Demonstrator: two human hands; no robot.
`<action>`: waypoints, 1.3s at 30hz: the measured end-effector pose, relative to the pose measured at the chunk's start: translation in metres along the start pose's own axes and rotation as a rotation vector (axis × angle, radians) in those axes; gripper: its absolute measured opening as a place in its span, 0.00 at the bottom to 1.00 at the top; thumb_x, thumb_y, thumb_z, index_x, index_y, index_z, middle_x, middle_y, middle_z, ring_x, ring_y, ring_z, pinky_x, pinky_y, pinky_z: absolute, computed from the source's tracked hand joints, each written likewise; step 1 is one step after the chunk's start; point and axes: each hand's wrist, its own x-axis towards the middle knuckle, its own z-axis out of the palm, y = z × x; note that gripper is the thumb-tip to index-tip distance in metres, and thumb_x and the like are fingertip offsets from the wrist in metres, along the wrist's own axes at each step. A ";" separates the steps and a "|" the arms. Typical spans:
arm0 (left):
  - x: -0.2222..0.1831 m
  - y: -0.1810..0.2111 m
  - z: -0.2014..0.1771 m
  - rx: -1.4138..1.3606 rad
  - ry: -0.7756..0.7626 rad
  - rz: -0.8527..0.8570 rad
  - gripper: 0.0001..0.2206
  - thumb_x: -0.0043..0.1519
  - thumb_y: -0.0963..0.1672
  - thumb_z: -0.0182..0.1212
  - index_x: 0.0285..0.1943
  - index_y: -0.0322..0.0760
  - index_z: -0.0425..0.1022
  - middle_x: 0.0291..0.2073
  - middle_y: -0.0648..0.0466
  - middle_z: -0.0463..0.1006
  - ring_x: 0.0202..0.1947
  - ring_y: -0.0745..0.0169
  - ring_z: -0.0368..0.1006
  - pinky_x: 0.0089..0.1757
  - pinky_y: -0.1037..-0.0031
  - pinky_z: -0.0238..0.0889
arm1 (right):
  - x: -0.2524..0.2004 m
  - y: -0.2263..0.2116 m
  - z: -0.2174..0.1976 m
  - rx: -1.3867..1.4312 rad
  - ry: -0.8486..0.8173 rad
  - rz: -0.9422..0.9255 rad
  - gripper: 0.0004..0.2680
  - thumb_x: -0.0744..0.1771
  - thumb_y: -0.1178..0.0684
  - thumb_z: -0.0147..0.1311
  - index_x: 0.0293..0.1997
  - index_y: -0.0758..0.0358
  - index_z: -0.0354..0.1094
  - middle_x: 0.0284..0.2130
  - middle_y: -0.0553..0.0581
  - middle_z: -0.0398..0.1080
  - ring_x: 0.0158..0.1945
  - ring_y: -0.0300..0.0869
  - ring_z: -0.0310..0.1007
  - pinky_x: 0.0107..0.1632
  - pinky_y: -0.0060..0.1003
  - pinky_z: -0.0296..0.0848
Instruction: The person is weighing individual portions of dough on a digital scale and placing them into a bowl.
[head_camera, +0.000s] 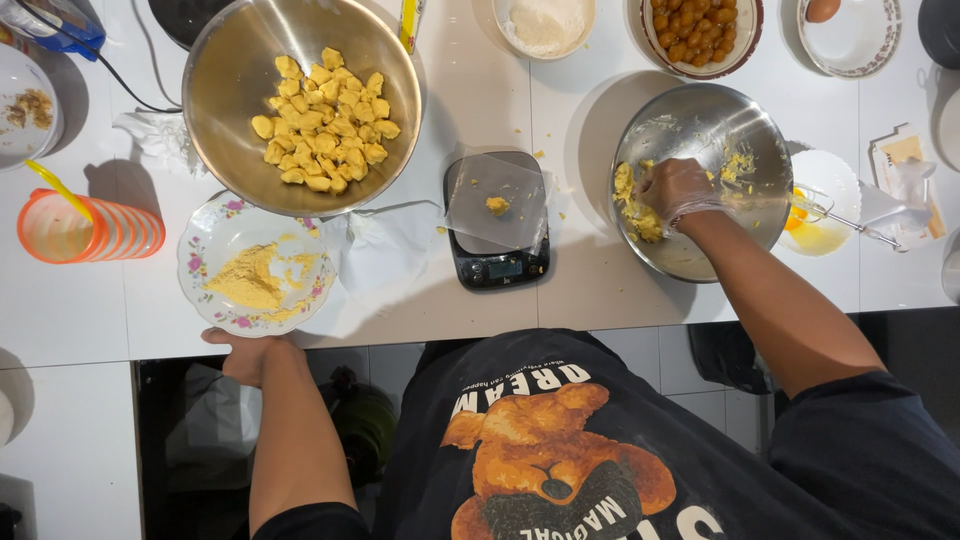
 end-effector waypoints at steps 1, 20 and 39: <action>-0.002 0.001 -0.001 -0.002 0.002 -0.002 0.38 0.56 0.68 0.42 0.39 0.37 0.80 0.36 0.44 0.84 0.37 0.54 0.84 0.33 0.67 0.78 | 0.002 0.004 -0.005 0.001 -0.009 0.009 0.04 0.65 0.49 0.65 0.41 0.40 0.78 0.33 0.57 0.76 0.42 0.57 0.76 0.47 0.49 0.76; -0.002 0.001 -0.001 -0.004 0.009 -0.005 0.38 0.55 0.69 0.42 0.39 0.38 0.80 0.36 0.45 0.83 0.36 0.56 0.84 0.31 0.68 0.78 | -0.012 0.021 -0.038 0.019 -0.159 0.241 0.07 0.66 0.51 0.64 0.46 0.37 0.80 0.34 0.62 0.78 0.46 0.63 0.77 0.51 0.53 0.76; 0.008 -0.003 0.001 -0.042 -0.015 -0.088 0.37 0.57 0.68 0.46 0.36 0.34 0.80 0.33 0.43 0.83 0.35 0.53 0.83 0.32 0.67 0.77 | -0.022 -0.011 0.032 -0.745 0.474 -0.018 0.08 0.66 0.50 0.58 0.27 0.61 0.73 0.18 0.56 0.66 0.21 0.52 0.73 0.19 0.48 0.70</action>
